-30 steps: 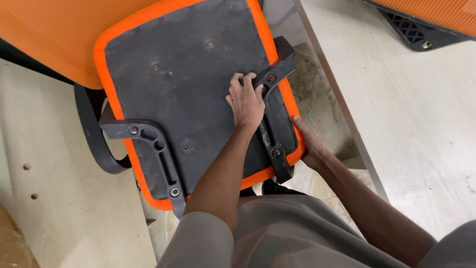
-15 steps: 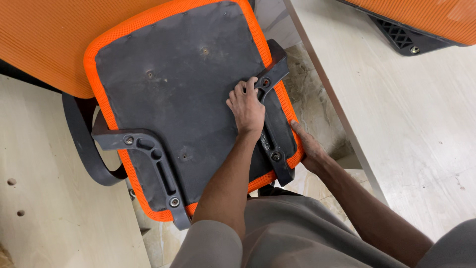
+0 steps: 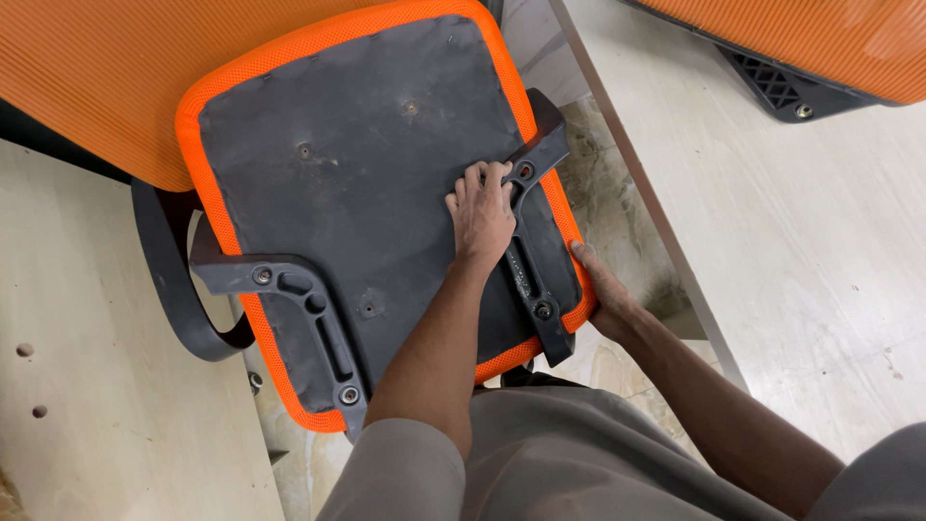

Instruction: The person assembles an office chair by attaching a black plastic bracket to the underside of an orange chair seat using screws and a screwdriver. They insert screws into the bracket holes and tighten them with the screwdriver.

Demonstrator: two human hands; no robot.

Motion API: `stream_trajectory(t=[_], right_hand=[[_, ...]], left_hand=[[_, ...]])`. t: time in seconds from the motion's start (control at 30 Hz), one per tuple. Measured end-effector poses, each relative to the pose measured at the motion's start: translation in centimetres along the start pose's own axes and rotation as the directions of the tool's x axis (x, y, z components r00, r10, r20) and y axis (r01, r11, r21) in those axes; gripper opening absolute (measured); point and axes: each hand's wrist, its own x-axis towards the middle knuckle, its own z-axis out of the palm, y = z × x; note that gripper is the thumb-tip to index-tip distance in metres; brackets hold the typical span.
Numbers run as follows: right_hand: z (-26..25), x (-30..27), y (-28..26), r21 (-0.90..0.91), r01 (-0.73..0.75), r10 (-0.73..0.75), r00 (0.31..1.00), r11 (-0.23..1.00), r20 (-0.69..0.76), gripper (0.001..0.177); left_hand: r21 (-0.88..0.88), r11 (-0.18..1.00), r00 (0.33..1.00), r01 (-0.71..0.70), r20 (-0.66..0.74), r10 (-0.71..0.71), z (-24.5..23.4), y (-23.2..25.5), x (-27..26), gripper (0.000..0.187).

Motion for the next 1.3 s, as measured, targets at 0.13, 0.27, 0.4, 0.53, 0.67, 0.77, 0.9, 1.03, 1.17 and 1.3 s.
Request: stream_trajectory(t=[0.13,0.27,0.4,0.53,0.67,0.77,0.9,1.03,1.17,1.3], right_hand=[[-0.3,0.2,-0.1,-0.013,-0.002,0.002,1.0,1.0,0.014,0.082],[-0.7,0.9,0.4,-0.043,-0.037,0.035,0.998,0.998,-0.058,0.082],[-0.9,1.2,0.7,-0.013,-0.032,0.031,0.998,0.999,-0.054,0.082],[-0.8,0.9,0.7,0.014,-0.001,0.001,1.0,1.0,-0.019,0.079],[-0.4,0.6,0.6,0.042,-0.018,0.02,0.998,0.999,-0.055,0.074],[-0.4,0.5,0.7,0.052,-0.031,0.036,0.996,0.998,-0.086,0.072],[-0.6,0.5,1.0,0.086,-0.013,0.019,0.997,0.996,-0.069,0.069],[-0.8,0.6,1.7,0.107,-0.003,0.009,0.998,0.994,-0.061,0.068],[-1.1,0.6,2.2,0.158,0.03,-0.023,0.999,0.987,-0.045,0.066],[-1.1,0.4,2.4,0.156,0.048,-0.036,0.996,0.987,-0.083,0.064]], left_hand=[[-0.024,0.999,1.0,-0.021,0.013,0.021,0.1,-0.2,0.0,0.031],[-0.04,0.999,0.999,-0.016,0.05,0.018,0.4,-0.6,0.5,0.033],[-0.024,0.999,0.997,0.04,0.065,-0.038,0.4,-0.2,0.4,0.035],[-0.015,0.997,0.995,0.073,0.076,-0.071,0.0,0.6,0.1,0.04],[-0.003,0.995,0.99,0.098,0.099,-0.098,-0.2,0.9,0.5,0.046],[0.001,0.994,0.99,0.109,0.095,-0.108,-0.1,0.9,0.3,0.046],[0.032,0.994,0.99,0.101,0.091,-0.104,-0.2,1.0,0.0,0.05],[0.037,0.994,0.992,0.099,0.079,-0.102,-0.8,0.8,-0.5,0.053],[0.0,0.993,0.991,0.114,0.072,-0.114,-1.3,1.0,-1.2,0.052],[-0.027,0.993,0.993,0.115,0.035,-0.114,-2.1,1.6,-2.2,0.047]])
